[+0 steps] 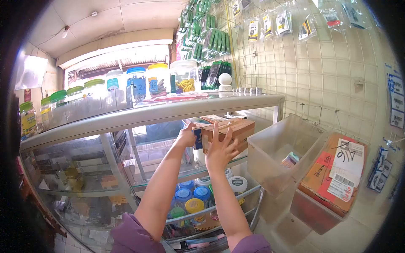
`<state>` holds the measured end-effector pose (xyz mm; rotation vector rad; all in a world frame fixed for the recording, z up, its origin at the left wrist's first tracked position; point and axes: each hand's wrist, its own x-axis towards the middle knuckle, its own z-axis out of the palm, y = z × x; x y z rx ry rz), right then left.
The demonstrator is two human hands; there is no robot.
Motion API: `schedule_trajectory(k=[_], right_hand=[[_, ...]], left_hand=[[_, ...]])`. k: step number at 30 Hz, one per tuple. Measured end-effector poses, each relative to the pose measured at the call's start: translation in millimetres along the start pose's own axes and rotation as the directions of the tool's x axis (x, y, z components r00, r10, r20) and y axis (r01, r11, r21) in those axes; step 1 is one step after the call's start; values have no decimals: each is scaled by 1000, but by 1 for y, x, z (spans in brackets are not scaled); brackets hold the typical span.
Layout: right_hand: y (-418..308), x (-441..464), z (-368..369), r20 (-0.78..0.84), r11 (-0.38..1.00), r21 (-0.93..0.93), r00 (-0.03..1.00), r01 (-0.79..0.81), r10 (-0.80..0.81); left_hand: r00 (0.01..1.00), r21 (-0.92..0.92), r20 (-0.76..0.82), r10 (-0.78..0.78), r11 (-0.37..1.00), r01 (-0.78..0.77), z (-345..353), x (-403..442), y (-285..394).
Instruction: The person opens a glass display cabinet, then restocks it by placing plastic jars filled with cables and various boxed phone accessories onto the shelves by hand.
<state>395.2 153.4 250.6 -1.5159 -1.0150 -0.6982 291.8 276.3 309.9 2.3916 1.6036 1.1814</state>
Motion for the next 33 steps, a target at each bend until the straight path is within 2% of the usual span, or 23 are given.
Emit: schedule_trajectory(k=[2,4,7,9,10,11,13,15,17,20,22,23,24,25,27,28,30,33], right_hand=[[2,-2,-4,-6,1000,6,1000,5,-5],[7,-3,-10,-21,995,60,997,74,-73],[8,1,-17,-9,991,115,998,69,-68],[12,1,-13,-31,989,120,996,85,-82],[14,2,-12,-58,985,131,993,110,-103],[13,3,-13,-58,986,127,993,107,-100],[12,3,-15,-47,977,172,992,125,-119],[10,3,-7,-66,986,123,992,117,-109],[10,4,-4,-88,991,84,992,101,-94],[16,0,0,-109,989,68,986,130,-122],[20,-4,8,-179,973,104,966,205,-184],[21,-5,8,-178,974,104,967,200,-180],[19,-3,3,-183,972,196,979,127,-92],[18,-2,0,-178,956,289,984,54,-2],[18,0,5,-123,954,297,992,28,9],[20,2,9,-69,954,301,998,6,15],[27,6,18,-16,941,338,1000,4,2],[32,9,26,45,930,368,998,20,-39]], left_hand=[[998,-33,57,-29,999,31,-5,4,4],[999,12,51,-2,1000,2,-4,8,4],[997,60,72,-1,998,-3,-4,12,13],[999,60,38,23,998,-25,-4,17,10],[999,143,39,37,989,-42,-4,20,9],[998,142,43,39,989,-45,-3,22,9],[1000,135,10,-22,991,20,-5,20,13],[994,95,54,-94,992,88,-9,20,17],[997,86,33,-70,994,67,-6,25,10],[995,105,58,-81,992,75,-10,23,14],[995,97,46,-92,991,87,-6,21,14],[994,84,26,-102,991,100,-5,20,14],[995,98,6,-98,990,97,-2,21,11],[995,101,7,-96,990,95,2,23,6],[997,-17,-28,-68,998,67,7,26,-7],[997,-16,-27,-67,998,67,10,27,-13],[994,-40,-92,66,997,-70,14,26,-23],[995,-46,-90,40,998,-44,14,23,-22]])
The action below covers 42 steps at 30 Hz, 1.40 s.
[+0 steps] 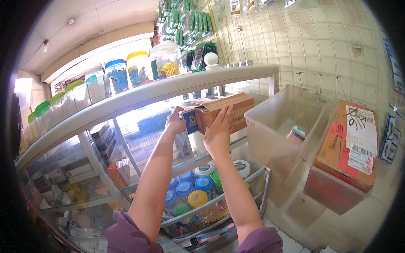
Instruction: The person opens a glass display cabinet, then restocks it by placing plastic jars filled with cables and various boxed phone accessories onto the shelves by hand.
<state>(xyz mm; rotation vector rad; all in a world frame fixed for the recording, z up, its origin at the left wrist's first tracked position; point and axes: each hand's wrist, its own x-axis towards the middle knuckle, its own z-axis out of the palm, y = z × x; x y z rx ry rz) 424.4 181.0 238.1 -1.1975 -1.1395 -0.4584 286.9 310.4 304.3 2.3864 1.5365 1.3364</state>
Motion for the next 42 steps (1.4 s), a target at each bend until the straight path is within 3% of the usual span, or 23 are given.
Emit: schedule_trajectory(k=[6,11,13,17,20,24,26,28,30,32,34,35,36,38,39,40,42], right_hand=[[9,7,-3,29,999,35,999,12,-13],[2,9,-17,23,997,69,999,-37,36],[4,11,-11,39,980,-56,980,-191,194],[26,21,-3,25,979,-26,978,-204,205],[36,22,4,-34,973,125,979,-196,201],[16,18,-7,4,981,-43,982,-187,187],[16,18,-7,51,974,-139,981,-180,189],[19,18,-4,53,965,-172,977,-197,209],[17,16,-7,30,968,-180,982,-176,184],[17,14,-10,11,971,-184,987,-154,159],[23,13,-3,-43,980,-109,985,-169,166],[23,14,-1,-23,956,-228,982,-185,185],[22,14,-2,-9,956,-228,982,-186,189],[19,9,-7,98,876,-207,881,-436,462],[18,-4,-22,191,917,-251,913,-311,362],[22,-12,-25,200,915,-253,908,-316,369],[29,-35,-34,205,961,-273,974,-34,93]], left_hand=[[992,58,55,-116,992,112,-2,-8,15],[999,115,28,-38,993,34,5,-17,22],[999,139,35,-27,990,22,5,-17,24],[996,31,82,-48,998,45,5,-6,9],[985,-87,169,-33,995,48,2,-5,8],[944,-86,317,90,994,-66,-5,-2,3],[881,-42,463,100,995,-91,-10,-10,12],[862,24,501,71,995,-96,-5,-17,18],[854,262,518,-51,960,-102,0,-32,30],[851,282,521,-63,954,-102,5,-46,38],[828,541,520,-210,831,-129,7,-61,49],[817,617,514,-262,774,-140,4,-70,53],[813,617,560,-160,736,-280,1,-80,56],[746,584,665,27,603,-543,-6,-103,57],[894,517,446,42,804,-295,10,-113,37],[891,518,453,32,804,-292,-7,-140,54],[958,434,275,-82,900,-47,-34,-189,87]])
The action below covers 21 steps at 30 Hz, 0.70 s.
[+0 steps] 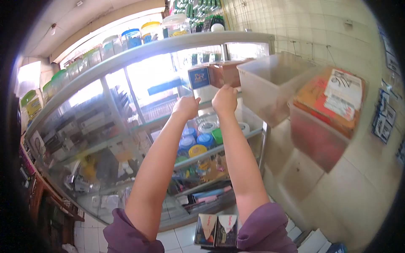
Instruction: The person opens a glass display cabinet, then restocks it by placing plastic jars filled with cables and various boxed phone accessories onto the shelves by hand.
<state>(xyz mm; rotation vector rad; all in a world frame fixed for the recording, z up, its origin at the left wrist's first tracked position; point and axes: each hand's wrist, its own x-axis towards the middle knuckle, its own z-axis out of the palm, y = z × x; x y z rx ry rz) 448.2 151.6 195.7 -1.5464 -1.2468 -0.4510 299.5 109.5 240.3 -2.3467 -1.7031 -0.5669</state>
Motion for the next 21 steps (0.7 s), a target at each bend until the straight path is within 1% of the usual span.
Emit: schedule_trajectory(k=[1,2,3,4,5,6,7,8,9,10,11,12,13,14,15,16,18,20,21], right_hand=[[-13,-24,-31,131,997,16,988,-82,79],[-13,-45,-42,143,997,8,986,-82,80],[-10,-68,-53,172,999,17,984,-48,44],[-7,-94,-65,204,999,27,979,-18,12],[-1,-118,-78,276,998,45,961,-33,20],[9,-146,-86,301,998,32,953,-45,33],[20,-176,-94,270,999,51,963,-2,-12],[32,-204,-104,241,997,67,969,44,-59],[41,-230,-119,339,997,71,939,30,-53],[52,-258,-132,361,998,61,932,20,-41],[62,-284,-145,415,994,113,908,-1,-46],[72,-309,-156,469,986,163,881,-22,-58],[87,-333,-162,527,988,149,848,-29,-54],[101,-356,-167,539,990,140,841,-28,-52],[116,-380,-170,581,985,167,812,-47,-60],[127,-401,-174,620,979,192,782,-67,-68],[147,-441,-186,622,982,167,782,-93,-32],[163,-487,-190,563,985,112,825,-131,46],[164,-504,-196,568,984,88,819,-157,80]], left_hand=[[990,60,-119,76,996,-70,12,-14,-6],[992,52,-107,71,997,-65,26,-32,-11],[935,155,-323,149,982,-103,35,-60,-12],[828,263,-507,241,958,-117,45,-89,-12],[841,253,-488,233,960,-119,52,-115,-10],[898,206,-412,154,976,-73,54,-147,-5],[942,165,-327,75,986,-22,60,-179,-2],[953,154,-297,65,988,-20,70,-209,-2],[956,101,-281,85,993,-59,80,-240,-3],[957,49,-270,107,994,-97,87,-266,-3],[959,-11,-249,138,989,-146,101,-290,-6],[964,-23,-233,132,990,-141,111,-316,-4],[964,-61,-230,132,987,-150,120,-341,-1],[964,-99,-234,130,983,-156,129,-364,3],[970,-156,-211,120,976,-154,145,-381,2],[971,-160,-207,118,975,-152,159,-395,2],[987,-254,-92,132,955,-151,189,-421,3],[996,-227,7,88,970,-84,222,-450,12],[996,-243,51,75,968,-61,232,-464,19]])
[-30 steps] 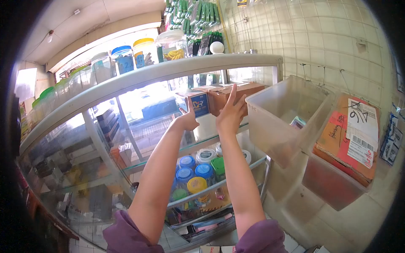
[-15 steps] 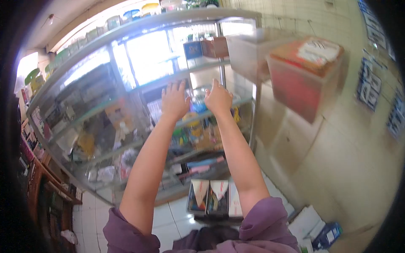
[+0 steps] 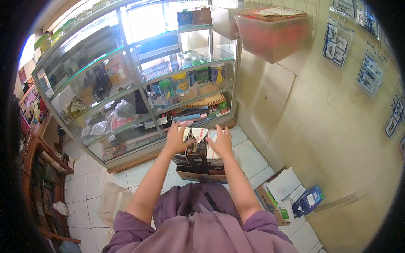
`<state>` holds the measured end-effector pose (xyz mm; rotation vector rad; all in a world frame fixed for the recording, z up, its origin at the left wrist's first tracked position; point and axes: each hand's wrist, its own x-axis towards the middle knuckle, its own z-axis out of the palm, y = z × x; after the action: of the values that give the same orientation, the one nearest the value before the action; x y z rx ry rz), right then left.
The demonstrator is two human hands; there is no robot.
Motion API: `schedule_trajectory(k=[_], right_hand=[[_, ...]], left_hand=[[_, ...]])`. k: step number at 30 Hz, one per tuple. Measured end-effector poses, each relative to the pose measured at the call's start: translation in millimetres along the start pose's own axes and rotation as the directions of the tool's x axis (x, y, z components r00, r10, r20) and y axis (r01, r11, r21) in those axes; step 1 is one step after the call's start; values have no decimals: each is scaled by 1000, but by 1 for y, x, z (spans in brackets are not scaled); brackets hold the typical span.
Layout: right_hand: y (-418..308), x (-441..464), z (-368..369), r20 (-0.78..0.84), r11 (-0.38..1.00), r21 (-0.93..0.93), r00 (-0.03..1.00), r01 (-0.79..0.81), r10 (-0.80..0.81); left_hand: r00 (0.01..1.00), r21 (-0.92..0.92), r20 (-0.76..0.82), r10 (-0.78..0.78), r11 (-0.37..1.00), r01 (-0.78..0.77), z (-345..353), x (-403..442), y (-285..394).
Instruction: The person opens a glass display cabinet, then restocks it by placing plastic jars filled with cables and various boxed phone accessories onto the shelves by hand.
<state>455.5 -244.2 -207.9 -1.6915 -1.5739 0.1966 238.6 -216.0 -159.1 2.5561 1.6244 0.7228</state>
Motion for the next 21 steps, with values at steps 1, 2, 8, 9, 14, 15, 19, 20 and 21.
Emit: schedule_trajectory(k=[1,2,8,9,14,15,19,20,21], right_hand=[[1,-18,6,7,999,-4,999,-40,40],[1,-33,13,6,999,-5,999,-37,37],[6,-93,65,-63,959,-13,957,-284,283],[8,-96,66,-64,959,-12,957,-285,283],[16,-100,68,-154,943,113,932,-312,327],[18,-99,68,-118,917,196,921,-346,372],[30,-98,79,-156,928,247,933,-280,323],[34,-96,82,-186,933,272,939,-235,290],[36,-96,81,-218,937,294,942,-188,257]], left_hand=[[999,-17,46,-24,1000,25,14,-14,5],[997,-5,60,-50,999,50,32,-25,6],[986,25,63,-153,988,152,119,-68,14],[985,86,46,-169,983,164,125,-74,17],[979,54,-45,-199,978,201,137,-79,23],[977,55,-50,-206,976,208,139,-78,23],[969,58,-143,-203,975,213,144,-80,28],[968,57,-142,-206,975,216,145,-81,31],[955,39,-193,-227,970,238,142,-83,36]])
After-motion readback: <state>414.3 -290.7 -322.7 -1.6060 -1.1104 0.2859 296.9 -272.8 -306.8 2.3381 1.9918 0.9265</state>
